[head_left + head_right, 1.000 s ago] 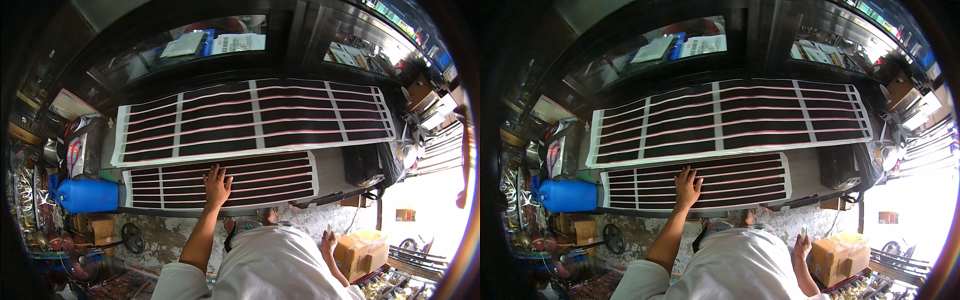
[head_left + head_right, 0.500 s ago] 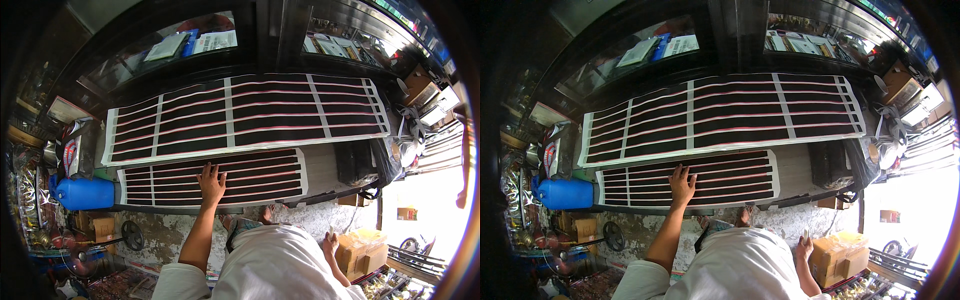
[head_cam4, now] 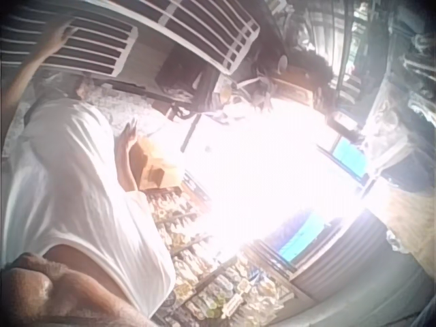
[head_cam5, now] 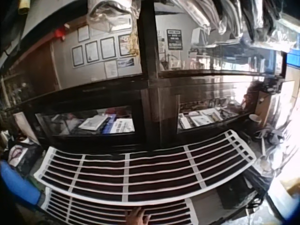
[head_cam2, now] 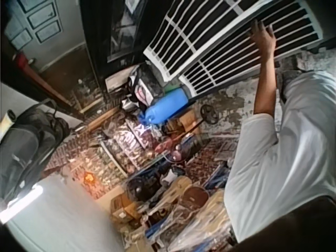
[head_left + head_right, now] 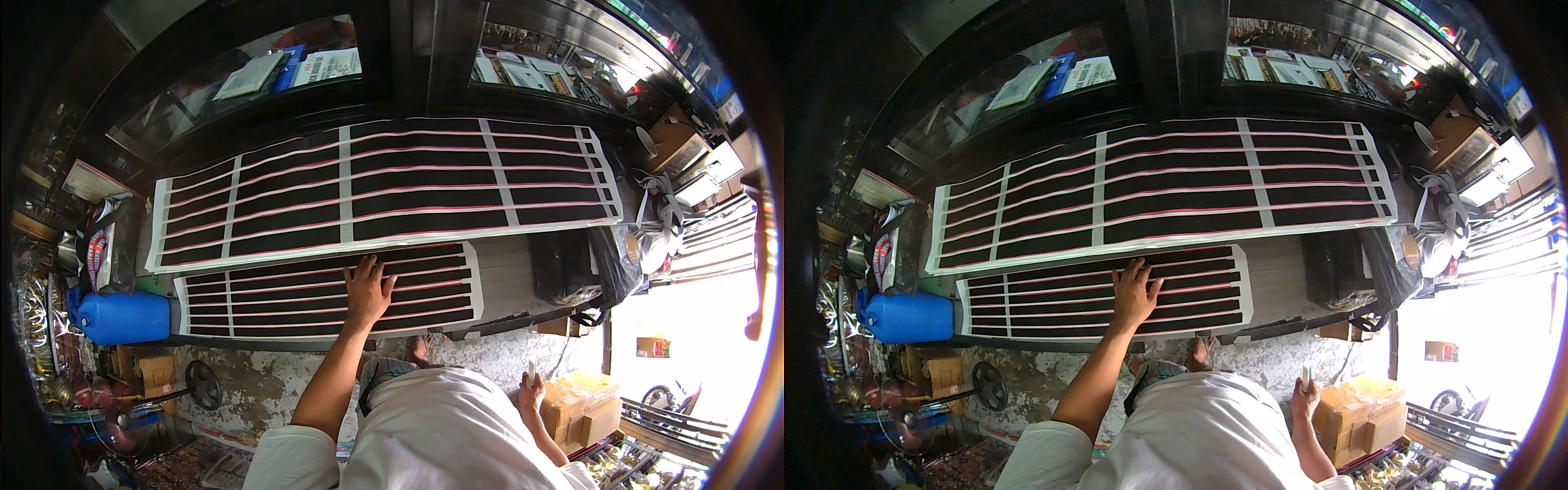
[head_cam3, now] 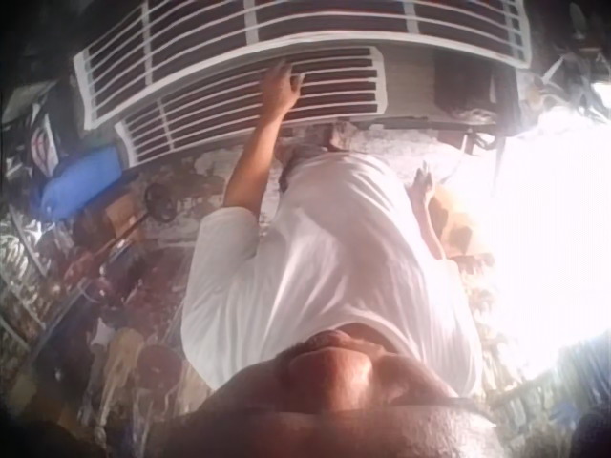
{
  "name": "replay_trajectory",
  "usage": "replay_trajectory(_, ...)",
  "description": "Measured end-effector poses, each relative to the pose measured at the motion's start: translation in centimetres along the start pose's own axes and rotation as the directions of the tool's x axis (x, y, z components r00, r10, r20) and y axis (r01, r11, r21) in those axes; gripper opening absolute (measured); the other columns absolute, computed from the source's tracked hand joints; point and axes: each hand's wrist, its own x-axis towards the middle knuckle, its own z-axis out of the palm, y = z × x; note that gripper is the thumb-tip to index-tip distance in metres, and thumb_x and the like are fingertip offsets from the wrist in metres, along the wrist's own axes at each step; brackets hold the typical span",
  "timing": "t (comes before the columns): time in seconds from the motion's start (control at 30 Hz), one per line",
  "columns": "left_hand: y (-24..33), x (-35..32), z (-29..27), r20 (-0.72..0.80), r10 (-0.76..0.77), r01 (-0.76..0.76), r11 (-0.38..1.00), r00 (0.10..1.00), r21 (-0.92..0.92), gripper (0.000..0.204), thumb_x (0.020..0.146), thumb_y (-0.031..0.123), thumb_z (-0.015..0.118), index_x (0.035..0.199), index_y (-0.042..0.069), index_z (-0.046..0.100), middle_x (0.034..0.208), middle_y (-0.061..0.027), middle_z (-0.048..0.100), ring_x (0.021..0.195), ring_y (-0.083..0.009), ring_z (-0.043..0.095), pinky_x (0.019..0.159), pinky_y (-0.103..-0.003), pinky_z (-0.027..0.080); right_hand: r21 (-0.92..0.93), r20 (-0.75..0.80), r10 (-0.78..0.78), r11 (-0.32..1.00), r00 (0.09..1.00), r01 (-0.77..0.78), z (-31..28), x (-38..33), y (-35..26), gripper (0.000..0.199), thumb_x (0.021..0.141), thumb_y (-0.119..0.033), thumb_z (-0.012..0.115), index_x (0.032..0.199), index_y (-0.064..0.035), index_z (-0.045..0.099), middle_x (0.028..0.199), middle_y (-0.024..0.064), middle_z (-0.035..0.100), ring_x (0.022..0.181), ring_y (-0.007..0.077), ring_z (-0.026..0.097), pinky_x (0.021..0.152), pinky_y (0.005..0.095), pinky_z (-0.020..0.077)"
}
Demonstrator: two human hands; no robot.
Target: The person assembles a solar panel by hand, placing white plastic strips onto a black panel with red lines. They align and press the strips into place to form a grid pattern.
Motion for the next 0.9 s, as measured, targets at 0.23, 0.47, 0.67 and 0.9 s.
replay_trajectory(0.23, 4.9, 1.6, 2.2, 0.028, 0.11, -0.108, 0.993, 0.994, -0.053, 0.051, 0.107, 0.043, 0.066, 0.136, 0.002, 0.071, 0.152, -0.0186, 0.061, 0.147, -0.0355, 0.054, 0.12, -0.079, 0.032, -0.14, -0.126, -0.135, 0.983, 0.983, 0.118, -0.6, -0.6, -0.5, 0.032, 0.105, -0.031, 0.073, 0.1, 0.0001, 0.067, 0.077, 0.0141, 0.065, 0.067, 0.0263, 0.057, 0.066, 0.0443, 0.0491)
replay_trajectory(0.47, 9.3, 1.5, 3.0, 0.044, 0.187, -0.181, 0.978, 0.981, -0.108, 0.06, 0.106, 0.046, 0.068, 0.146, 0.002, 0.063, 0.161, -0.0224, 0.054, 0.155, -0.0393, 0.047, 0.119, -0.08, 0.031, -0.099, -0.01, 0.046, 0.994, 0.999, -0.047, -1.3, -0.5, -1.8, 0.039, 0.102, -0.036, 0.073, 0.107, 0.0029, 0.073, 0.095, 0.0266, 0.075, 0.087, 0.0441, 0.072, 0.081, 0.0499, 0.0552)
replay_trajectory(0.67, 8.9, 0.5, 2.1, 0.005, 0.154, -0.154, 0.988, 0.988, -0.031, 0.061, 0.106, 0.046, 0.067, 0.146, 0.0, 0.063, 0.156, -0.0209, 0.057, 0.148, -0.0378, 0.053, 0.12, -0.079, 0.032, 0.077, -0.035, 0.052, 0.996, 0.998, -0.049, 1.1, 0.5, -0.9, 0.037, 0.102, -0.035, 0.074, 0.105, 0.0021, 0.073, 0.094, 0.0242, 0.075, 0.087, 0.0374, 0.072, 0.081, 0.0478, 0.0549)
replay_trajectory(0.9, 8.8, 0.5, 2.1, 0.056, 0.154, -0.151, 0.987, 0.986, -0.055, 0.061, 0.106, 0.047, 0.066, 0.146, 0.002, 0.064, 0.157, -0.0201, 0.057, 0.15, -0.0372, 0.052, 0.121, -0.079, 0.031, -0.023, -0.007, -0.085, 0.996, 0.996, 0.085, 2.1, 1.1, -2.1, 0.033, 0.106, -0.032, 0.075, 0.097, -0.0009, 0.066, 0.073, 0.0083, 0.066, 0.065, 0.0162, 0.061, 0.06, 0.0364, 0.0497)
